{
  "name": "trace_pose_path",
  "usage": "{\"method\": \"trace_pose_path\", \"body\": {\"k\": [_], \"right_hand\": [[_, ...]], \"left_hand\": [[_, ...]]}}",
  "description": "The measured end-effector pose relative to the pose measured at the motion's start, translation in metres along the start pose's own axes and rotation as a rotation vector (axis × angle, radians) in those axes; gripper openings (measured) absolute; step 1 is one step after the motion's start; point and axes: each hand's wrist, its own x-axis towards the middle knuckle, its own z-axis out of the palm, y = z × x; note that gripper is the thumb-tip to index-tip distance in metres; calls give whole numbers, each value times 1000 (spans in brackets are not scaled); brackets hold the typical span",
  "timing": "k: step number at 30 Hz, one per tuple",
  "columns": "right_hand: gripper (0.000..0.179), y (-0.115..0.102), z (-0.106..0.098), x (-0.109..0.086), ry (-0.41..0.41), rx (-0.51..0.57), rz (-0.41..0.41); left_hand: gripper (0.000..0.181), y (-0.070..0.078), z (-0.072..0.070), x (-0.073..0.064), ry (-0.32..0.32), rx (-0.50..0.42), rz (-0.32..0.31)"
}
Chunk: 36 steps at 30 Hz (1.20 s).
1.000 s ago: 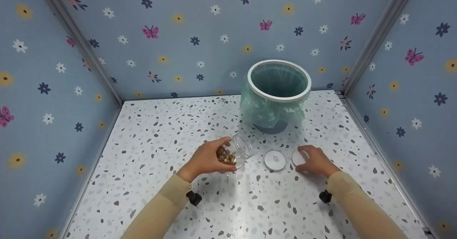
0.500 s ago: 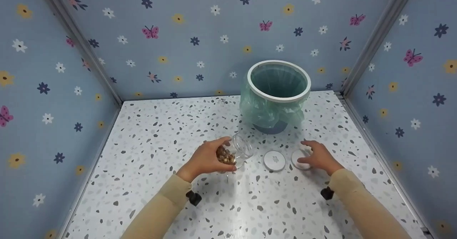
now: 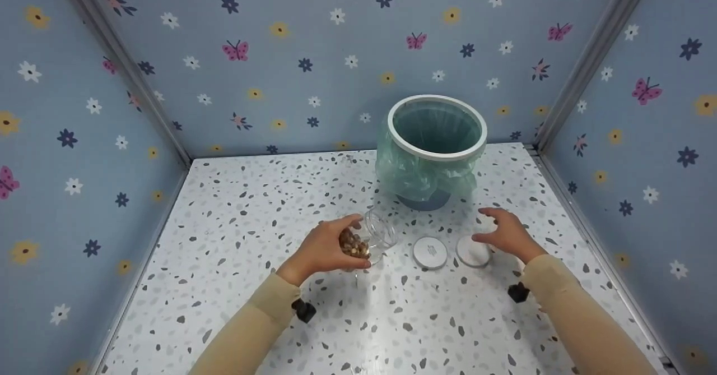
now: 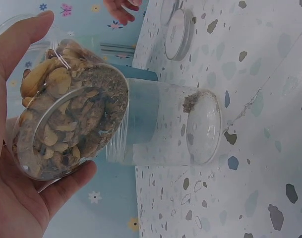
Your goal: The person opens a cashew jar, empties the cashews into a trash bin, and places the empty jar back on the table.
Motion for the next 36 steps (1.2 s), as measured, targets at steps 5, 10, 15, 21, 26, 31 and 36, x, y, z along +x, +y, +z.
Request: {"method": "trace_pose_path", "body": {"k": [5,10,15,21,26,31,36], "right_hand": [[80,-5,-7,2,6,7,10],[80,-10,-15,4,2,-1,35],[82,-14,-22,5,7,-12,37],[83,-20,-30,9,12,-6,30],[86,-27,-37,10,11,5,38],[86,-30,-43,8,33,9,24],[83,-35,-49,8,60,-26,3]], "left_hand": [[101,-1,1,0,3,11,8],[102,-1,1,0,4,9,12],[102,-1,1,0,2,-2,13],[100,0,1,0,7,12,14],[101,1,0,0,2,16,10],[100,1,0,0,-1,10,13],[99,0,0,0,-10,-15,10]]}}
